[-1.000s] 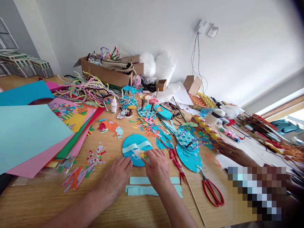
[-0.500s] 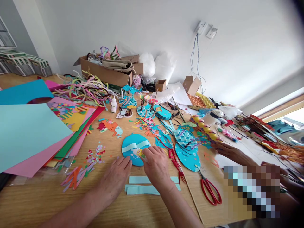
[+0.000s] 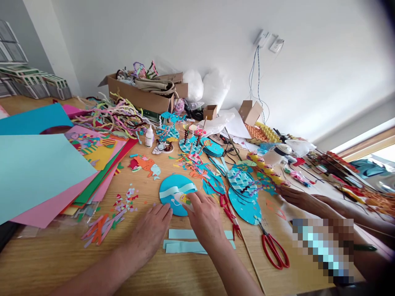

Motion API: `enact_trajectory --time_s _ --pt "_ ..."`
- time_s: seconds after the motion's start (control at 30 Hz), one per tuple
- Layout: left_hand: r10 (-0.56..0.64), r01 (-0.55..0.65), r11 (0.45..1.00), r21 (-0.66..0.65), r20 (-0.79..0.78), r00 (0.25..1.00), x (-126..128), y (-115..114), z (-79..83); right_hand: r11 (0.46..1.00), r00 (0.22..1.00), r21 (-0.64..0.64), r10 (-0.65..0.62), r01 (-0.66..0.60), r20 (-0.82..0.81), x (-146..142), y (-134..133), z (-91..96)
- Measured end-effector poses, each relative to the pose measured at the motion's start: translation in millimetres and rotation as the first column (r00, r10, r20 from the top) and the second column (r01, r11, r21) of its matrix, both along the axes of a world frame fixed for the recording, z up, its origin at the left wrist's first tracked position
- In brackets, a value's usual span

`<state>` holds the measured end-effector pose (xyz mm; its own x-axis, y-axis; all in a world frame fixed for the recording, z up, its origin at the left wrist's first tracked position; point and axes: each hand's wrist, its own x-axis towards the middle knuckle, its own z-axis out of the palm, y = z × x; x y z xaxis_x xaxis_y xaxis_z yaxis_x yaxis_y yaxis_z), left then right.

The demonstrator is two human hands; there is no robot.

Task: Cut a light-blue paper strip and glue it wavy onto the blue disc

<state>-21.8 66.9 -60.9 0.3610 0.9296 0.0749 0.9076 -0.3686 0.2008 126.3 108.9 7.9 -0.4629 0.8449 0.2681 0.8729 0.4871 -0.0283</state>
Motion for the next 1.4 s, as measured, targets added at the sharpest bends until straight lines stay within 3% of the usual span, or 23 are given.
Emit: enact_trajectory --time_s 0.2,0.57,1.03,1.4 --pt "0.005 -0.005 1.0 -0.02 0.036 0.999 0 0 3.2 0.994 0.996 -0.091 -0.064 0.058 -0.065 6 -4 -6.1" --pt "0.015 -0.014 0.999 -0.046 0.004 1.0 0 -1 3.8 0.993 0.992 -0.114 -0.047 0.033 -0.118 11 -4 -11.4" --pt "0.011 -0.01 0.999 -0.045 0.015 1.0 0 -1 8.0 0.986 0.991 -0.166 0.004 -0.026 -0.131 3 -3 1.7" --pt "-0.017 0.018 0.999 -0.029 0.02 1.0 0 0 5.2 0.999 0.99 -0.04 -0.018 0.012 -0.138 4 0 -11.3"
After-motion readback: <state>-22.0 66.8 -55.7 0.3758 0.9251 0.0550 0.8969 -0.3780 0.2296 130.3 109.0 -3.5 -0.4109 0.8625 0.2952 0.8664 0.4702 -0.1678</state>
